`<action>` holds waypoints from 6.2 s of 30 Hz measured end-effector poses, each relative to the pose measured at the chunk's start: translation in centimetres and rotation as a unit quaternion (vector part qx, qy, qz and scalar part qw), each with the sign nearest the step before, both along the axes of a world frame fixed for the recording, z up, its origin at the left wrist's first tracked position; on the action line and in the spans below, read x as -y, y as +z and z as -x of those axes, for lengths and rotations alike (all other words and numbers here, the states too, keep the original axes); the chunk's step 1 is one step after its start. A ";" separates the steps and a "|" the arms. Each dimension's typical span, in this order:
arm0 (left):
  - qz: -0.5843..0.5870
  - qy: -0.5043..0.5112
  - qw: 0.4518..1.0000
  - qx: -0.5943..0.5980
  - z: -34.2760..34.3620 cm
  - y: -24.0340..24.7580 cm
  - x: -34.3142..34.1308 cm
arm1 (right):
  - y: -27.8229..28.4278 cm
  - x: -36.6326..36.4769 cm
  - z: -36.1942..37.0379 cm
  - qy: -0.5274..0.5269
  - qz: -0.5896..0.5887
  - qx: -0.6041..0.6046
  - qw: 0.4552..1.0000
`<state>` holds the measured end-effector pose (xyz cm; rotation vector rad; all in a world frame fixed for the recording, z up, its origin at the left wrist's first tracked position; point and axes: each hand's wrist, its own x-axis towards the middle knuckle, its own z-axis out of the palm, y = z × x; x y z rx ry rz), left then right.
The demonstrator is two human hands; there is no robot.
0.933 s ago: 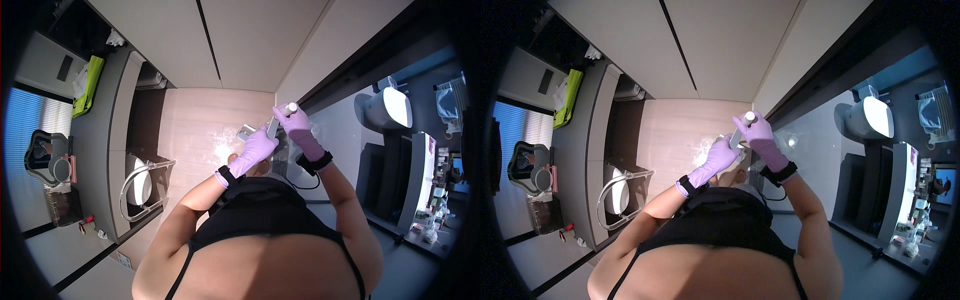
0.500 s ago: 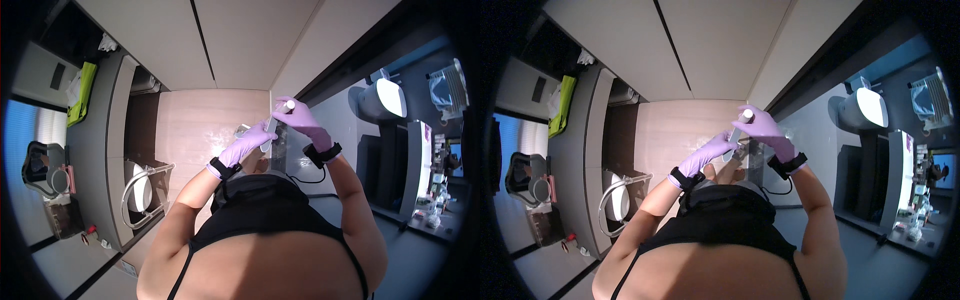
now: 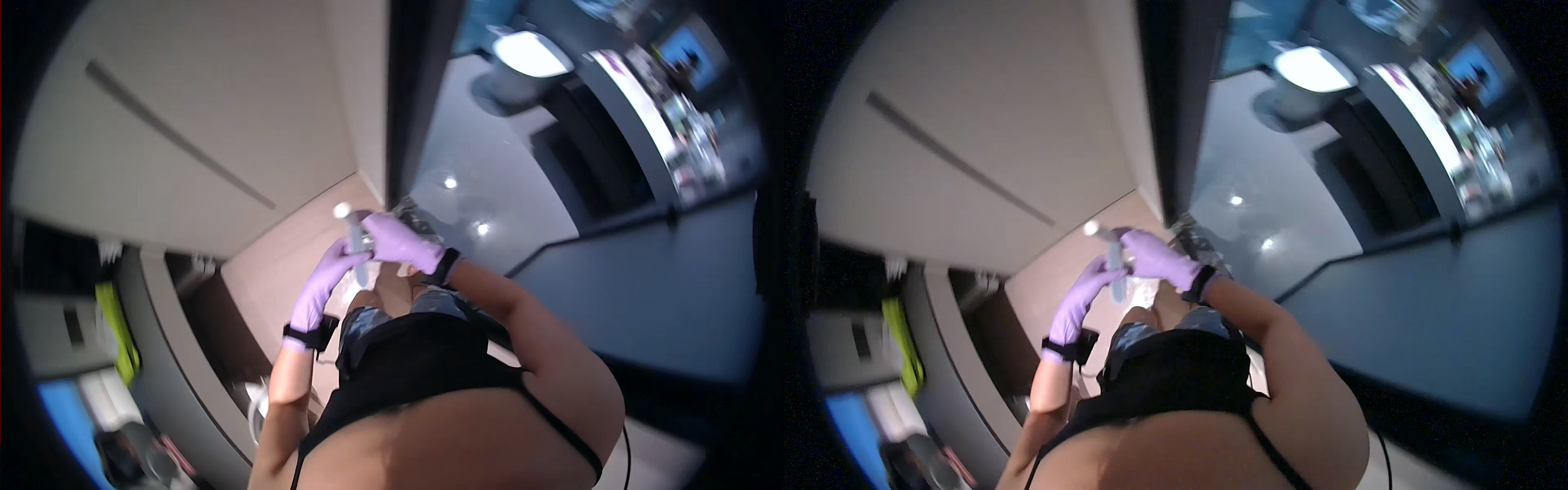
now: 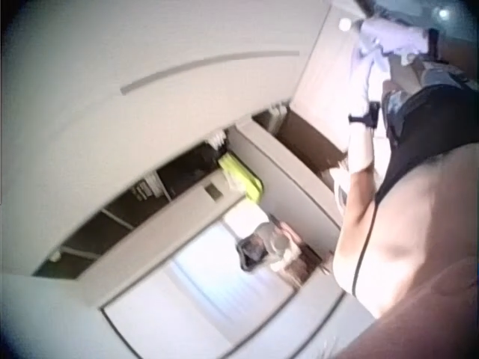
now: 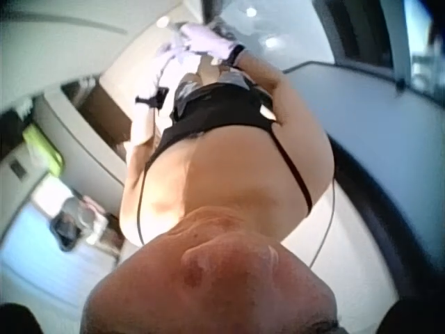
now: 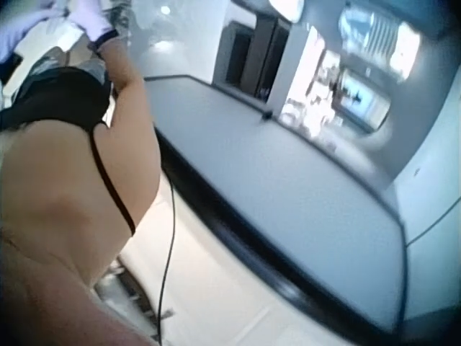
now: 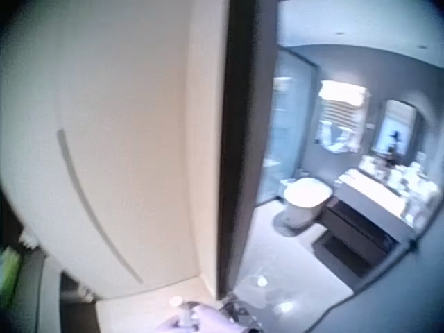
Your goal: Cleaning the bathroom floor, wiping the sink area, and organizing laundry.
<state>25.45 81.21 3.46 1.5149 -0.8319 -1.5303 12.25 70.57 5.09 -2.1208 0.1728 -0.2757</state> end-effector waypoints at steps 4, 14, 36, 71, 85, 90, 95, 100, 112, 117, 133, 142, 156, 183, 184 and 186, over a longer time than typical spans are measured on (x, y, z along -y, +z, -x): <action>-0.020 -0.041 0.998 -0.040 0.0 1.6 -1.2 | 0.1 -1.7 0.8 -0.148 0.038 0.001 0.988; -0.014 -0.380 0.925 0.013 5.0 10.2 -0.7 | 3.3 -12.5 11.0 -0.495 0.079 0.010 0.865; 0.234 -0.638 0.676 0.284 37.3 7.4 -15.3 | 12.0 -54.1 44.0 -0.871 0.017 0.007 0.491; 0.287 -0.439 0.828 0.199 47.5 12.5 -37.2 | 20.5 -49.2 54.2 -0.402 -0.075 -0.113 0.905; 0.200 -0.097 0.937 0.269 53.0 8.9 -44.6 | 13.3 -48.1 54.9 -0.218 -0.083 -0.114 0.966; 0.161 -0.006 0.948 0.275 54.4 6.7 -44.4 | 11.6 -47.6 56.0 -0.235 -0.122 -0.091 0.960; 0.164 0.065 0.930 0.321 55.7 3.4 -44.0 | 9.6 -48.5 56.1 -0.275 -0.154 -0.087 0.945; 0.141 0.081 0.946 0.280 56.6 1.9 -42.7 | 7.8 -48.4 57.0 -0.335 -0.155 -0.127 0.920; 0.063 0.042 0.948 0.308 54.1 2.8 -50.1 | 7.4 -50.0 55.5 -0.446 -0.137 -0.138 0.873; 0.012 0.003 0.965 0.261 46.4 5.4 -66.3 | 1.4 -51.2 61.2 -0.509 -0.094 -0.037 0.855; -0.352 0.230 0.906 0.048 40.4 -7.1 -120.7 | -19.2 -75.4 36.8 0.080 0.107 -0.540 0.831; -0.315 0.350 0.843 -0.258 39.8 -12.4 -133.7 | -20.8 -94.7 12.6 0.254 0.208 -0.422 0.845; -0.334 0.913 0.211 -0.099 27.1 -18.4 -154.7 | -8.9 -134.2 -36.2 0.469 0.263 -0.195 0.820; -0.276 0.643 0.519 0.491 -58.3 -3.4 -207.9 | -12.7 -183.3 -90.0 0.204 0.092 -0.020 0.974; -0.264 0.639 0.532 0.489 -60.3 -3.5 -208.5 | -12.6 -185.5 -93.2 0.199 0.088 -0.028 0.976; -0.262 0.635 0.550 0.475 -64.0 -3.2 -209.7 | -12.4 -190.8 -99.7 0.195 0.080 -0.040 0.977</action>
